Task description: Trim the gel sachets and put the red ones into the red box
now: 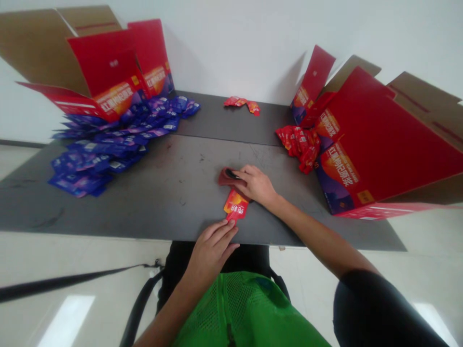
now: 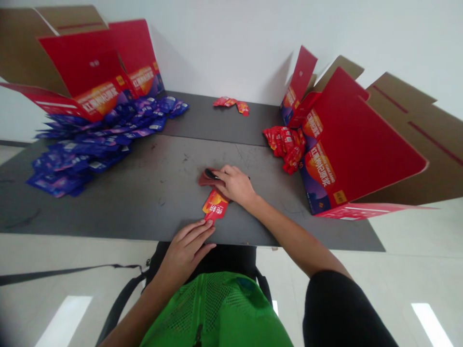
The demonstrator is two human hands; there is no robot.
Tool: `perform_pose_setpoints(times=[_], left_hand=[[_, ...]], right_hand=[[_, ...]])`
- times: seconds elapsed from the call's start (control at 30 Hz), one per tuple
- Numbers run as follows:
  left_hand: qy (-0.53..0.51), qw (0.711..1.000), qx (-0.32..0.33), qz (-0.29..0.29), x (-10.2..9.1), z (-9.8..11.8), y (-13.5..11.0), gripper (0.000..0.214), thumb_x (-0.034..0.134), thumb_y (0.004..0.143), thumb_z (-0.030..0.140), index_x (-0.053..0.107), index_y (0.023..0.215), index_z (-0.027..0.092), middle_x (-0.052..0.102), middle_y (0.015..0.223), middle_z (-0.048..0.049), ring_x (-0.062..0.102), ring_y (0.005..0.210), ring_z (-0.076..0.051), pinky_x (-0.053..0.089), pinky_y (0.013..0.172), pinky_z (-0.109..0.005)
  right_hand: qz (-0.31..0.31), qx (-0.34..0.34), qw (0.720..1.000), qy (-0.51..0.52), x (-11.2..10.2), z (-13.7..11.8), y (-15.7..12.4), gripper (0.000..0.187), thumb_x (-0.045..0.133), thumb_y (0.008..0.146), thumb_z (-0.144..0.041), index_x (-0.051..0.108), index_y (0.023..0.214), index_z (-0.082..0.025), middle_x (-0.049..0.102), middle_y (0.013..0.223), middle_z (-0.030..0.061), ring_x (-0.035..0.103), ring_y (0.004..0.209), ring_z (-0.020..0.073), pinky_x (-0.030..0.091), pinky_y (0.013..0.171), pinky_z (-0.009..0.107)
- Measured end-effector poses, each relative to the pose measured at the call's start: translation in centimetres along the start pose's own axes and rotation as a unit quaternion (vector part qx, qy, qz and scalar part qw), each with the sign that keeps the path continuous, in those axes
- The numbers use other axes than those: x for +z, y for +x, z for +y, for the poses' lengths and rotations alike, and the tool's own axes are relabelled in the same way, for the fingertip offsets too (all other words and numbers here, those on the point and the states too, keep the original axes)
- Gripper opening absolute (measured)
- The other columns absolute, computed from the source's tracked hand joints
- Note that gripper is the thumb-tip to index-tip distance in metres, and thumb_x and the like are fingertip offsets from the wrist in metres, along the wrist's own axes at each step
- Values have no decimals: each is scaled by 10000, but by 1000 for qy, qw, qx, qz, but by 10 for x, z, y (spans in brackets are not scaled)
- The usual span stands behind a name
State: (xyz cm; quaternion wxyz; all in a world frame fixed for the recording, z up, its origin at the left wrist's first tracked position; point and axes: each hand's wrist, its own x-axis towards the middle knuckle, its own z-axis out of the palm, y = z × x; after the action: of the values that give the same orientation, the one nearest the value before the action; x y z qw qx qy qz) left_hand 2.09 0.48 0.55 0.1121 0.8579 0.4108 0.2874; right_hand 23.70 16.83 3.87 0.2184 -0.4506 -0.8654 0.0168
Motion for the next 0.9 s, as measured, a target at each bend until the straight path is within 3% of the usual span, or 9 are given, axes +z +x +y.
perform_pose_setpoints(times=[0.13, 0.23, 0.33, 0.43, 0.6, 0.77, 0.9], left_hand=[[1, 1000, -13, -23, -13, 4, 11, 392, 614, 991, 370, 618, 1351, 214, 680, 1319, -78, 595, 1224, -263, 527, 1042, -457], [20, 998, -34, -45, -23, 7, 31, 426, 561, 1007, 462, 600, 1352, 217, 697, 1214, -85, 617, 1102, -264, 535, 951, -456], [67, 995, -76, -9, -20, 7, 56, 420, 480, 1034, 481, 606, 1336, 217, 663, 1214, -111, 602, 1060, -280, 516, 892, -460], [105, 989, -104, 22, -4, 8, 75, 515, 478, 1016, 528, 568, 1386, 181, 604, 1291, -164, 575, 1089, -319, 512, 875, -477], [163, 979, -124, 9, 10, 13, 90, 650, 628, 919, 564, 543, 1395, 129, 612, 1263, -193, 577, 1058, -351, 520, 842, -478], [171, 980, -101, 14, 3, 7, 99, 380, 519, 993, 325, 618, 1308, 137, 714, 1061, -148, 650, 940, -294, 553, 802, -397], [130, 982, -136, 34, -11, -7, 106, 414, 374, 1039, 269, 582, 1388, 189, 769, 976, -97, 721, 789, -232, 565, 726, -319]], right_hand=[[48, 73, 996, -28, -13, 38, 11, 409, 518, 1019, -403, 658, 1353, -214, 647, 1081, 115, 576, 980, 254, 477, 857, 361], [137, 113, 984, -9, -22, 49, 7, 413, 491, 1023, -402, 660, 1341, -199, 635, 1063, 113, 581, 987, 256, 482, 851, 361], [178, 129, 975, 18, -27, 53, -1, 410, 494, 1015, -414, 671, 1317, -200, 630, 1044, 107, 592, 976, 254, 491, 833, 356], [171, 140, 975, 24, -28, 60, -7, 408, 503, 1008, -408, 673, 1319, -206, 629, 1033, 99, 601, 950, 243, 494, 815, 343], [140, 150, 979, 8, -24, 72, -9, 417, 553, 994, -398, 642, 1373, -247, 617, 1001, 66, 608, 912, 212, 470, 757, 296], [87, 154, 984, -5, -24, 73, -10, 383, 532, 1012, -419, 667, 1342, -277, 615, 962, 53, 611, 866, 197, 442, 702, 278], [64, 156, 986, -9, -28, 72, -11, 365, 539, 1009, -385, 674, 1335, -290, 636, 988, 57, 623, 889, 197, 442, 704, 273]])
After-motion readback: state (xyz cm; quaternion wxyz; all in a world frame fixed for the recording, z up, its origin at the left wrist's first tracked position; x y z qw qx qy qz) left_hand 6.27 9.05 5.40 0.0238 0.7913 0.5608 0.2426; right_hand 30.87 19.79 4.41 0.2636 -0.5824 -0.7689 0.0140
